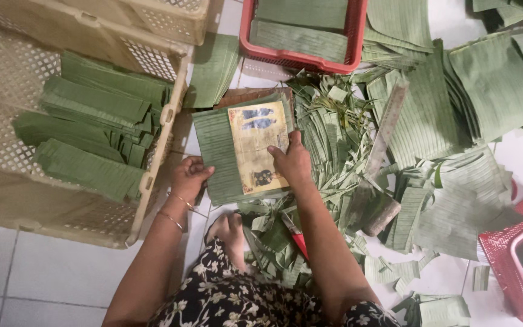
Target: The person sits on the floor trimming banana leaves. They place a printed paper template over a leaf, cut around it with red-handled scissors, use a ruler to guide straight cuts, stack the trimmed leaf pieces, and place them into plastic baskets while discarding scraps.
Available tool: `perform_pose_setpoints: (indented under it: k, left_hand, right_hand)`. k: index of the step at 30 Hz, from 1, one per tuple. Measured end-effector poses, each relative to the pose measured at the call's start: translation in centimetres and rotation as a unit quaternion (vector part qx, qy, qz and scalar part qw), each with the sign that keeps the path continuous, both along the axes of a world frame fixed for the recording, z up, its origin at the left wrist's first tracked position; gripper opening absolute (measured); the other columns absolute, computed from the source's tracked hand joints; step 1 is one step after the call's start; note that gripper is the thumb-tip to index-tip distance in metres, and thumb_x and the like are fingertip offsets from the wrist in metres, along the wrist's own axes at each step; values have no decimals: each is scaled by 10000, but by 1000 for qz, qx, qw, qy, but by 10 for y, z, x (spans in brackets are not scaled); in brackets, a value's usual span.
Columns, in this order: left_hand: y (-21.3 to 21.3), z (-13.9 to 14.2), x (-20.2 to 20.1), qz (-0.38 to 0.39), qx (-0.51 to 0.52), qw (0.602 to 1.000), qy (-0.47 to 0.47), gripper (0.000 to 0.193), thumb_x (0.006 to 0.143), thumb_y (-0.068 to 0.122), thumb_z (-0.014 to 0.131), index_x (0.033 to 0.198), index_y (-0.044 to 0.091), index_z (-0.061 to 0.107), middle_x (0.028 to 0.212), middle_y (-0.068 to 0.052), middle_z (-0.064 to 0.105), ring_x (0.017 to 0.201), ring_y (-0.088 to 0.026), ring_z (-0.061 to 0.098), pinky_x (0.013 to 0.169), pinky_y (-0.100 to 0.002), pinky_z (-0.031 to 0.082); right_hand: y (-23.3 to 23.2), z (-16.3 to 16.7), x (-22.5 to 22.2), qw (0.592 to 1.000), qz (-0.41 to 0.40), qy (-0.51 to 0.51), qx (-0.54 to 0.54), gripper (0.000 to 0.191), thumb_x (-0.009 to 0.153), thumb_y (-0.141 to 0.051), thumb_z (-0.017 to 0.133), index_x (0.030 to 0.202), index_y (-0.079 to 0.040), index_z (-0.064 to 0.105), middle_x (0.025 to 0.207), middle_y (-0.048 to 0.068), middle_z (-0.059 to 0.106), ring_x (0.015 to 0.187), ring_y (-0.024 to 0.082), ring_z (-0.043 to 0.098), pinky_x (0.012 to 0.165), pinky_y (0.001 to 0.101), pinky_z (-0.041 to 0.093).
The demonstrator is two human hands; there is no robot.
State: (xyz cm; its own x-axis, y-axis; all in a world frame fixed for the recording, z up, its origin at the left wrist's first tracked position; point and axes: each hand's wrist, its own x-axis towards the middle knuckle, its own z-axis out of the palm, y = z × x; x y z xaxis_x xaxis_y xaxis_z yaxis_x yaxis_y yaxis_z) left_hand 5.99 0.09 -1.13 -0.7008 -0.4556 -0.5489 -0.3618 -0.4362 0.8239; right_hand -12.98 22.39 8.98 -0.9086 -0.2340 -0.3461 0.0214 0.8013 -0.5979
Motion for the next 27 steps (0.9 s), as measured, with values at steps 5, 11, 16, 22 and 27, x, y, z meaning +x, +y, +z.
perform_pose_setpoints:
  k: [5, 11, 16, 22, 27]
  left_hand:
    - [-7, 0, 4, 9, -2, 1000, -26, 339, 843, 23, 786, 1141, 29, 623, 911, -32, 702, 751, -106, 652, 568, -246, 500]
    - [3, 55, -15, -68, -289, 943, -150, 562, 813, 143, 829, 1276, 12, 538, 1089, -158, 705, 968, -267, 698, 867, -382, 560]
    - [49, 124, -63, -256, -605, 754, -17, 828, 735, 203, 838, 1469, 170, 457, 1562, -254, 306, 1449, -479, 269, 1208, -594, 275]
    - [86, 142, -119, -462, -529, 694, -160, 841, 820, 119, 751, 1547, 265, 354, 1626, -202, 212, 1461, -516, 207, 1170, -673, 242]
    - [86, 123, -119, -454, -539, 690, -168, 805, 883, 76, 683, 1582, 313, 362, 1653, -185, 197, 1488, -519, 201, 1175, -704, 244]
  right_hand:
    - [-3, -11, 5, 1000, -4, -10, -17, 672, 829, -365, 803, 1310, -65, 442, 1096, 285, 718, 1028, 462, 705, 903, 505, 542]
    - [-1, -26, 2, 1000, 17, 14, -12, 647, 849, -339, 804, 1290, -45, 433, 1124, 297, 703, 1032, 483, 687, 903, 521, 529]
    - [-8, -15, 1, 1000, 25, -1, 10, 612, 875, -340, 792, 1274, -41, 439, 1069, 295, 723, 1027, 490, 689, 904, 536, 528]
    - [-9, 33, -15, 972, 112, -115, 174, 652, 937, -471, 630, 1416, -104, 385, 1013, 266, 701, 950, 435, 721, 792, 492, 614]
    - [71, 56, 10, 935, 244, -64, 251, 440, 940, -540, 621, 1166, -182, 742, 1036, 177, 755, 983, 388, 724, 885, 507, 563]
